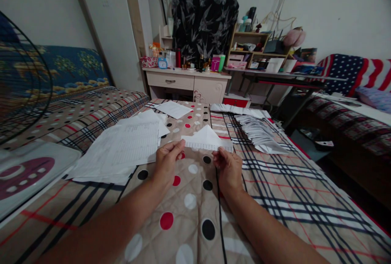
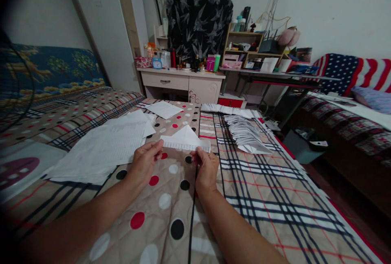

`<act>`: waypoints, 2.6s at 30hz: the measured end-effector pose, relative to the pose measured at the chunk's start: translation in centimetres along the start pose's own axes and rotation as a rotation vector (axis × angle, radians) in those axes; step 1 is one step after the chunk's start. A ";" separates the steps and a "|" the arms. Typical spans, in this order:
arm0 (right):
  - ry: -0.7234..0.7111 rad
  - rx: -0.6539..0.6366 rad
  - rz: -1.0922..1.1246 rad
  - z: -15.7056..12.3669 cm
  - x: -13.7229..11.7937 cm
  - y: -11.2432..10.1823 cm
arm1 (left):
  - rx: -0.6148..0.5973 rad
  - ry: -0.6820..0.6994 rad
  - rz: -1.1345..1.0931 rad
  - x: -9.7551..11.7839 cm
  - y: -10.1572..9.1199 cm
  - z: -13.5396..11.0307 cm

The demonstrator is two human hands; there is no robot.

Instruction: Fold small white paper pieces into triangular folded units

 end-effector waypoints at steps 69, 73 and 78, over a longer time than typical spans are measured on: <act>-0.823 -0.303 -0.805 -1.7 -7.8 3.8 | -0.093 -0.040 0.086 -0.1 0.1 0.5; -1.007 -0.491 -1.013 -4.0 -7.0 6.4 | -0.170 -0.053 0.164 -0.8 0.8 0.0; -1.061 -0.316 -1.091 -3.4 -8.1 4.8 | -0.160 -0.051 0.140 -0.8 0.2 0.2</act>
Point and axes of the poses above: each hand's wrist, its own z-axis towards the middle knuckle, its own y-axis out of the palm, x = y × z, the point moved 10 cm from there along z, towards the middle knuckle, and after that the axes turned 1 degree about -y, right-handed, at the moved point
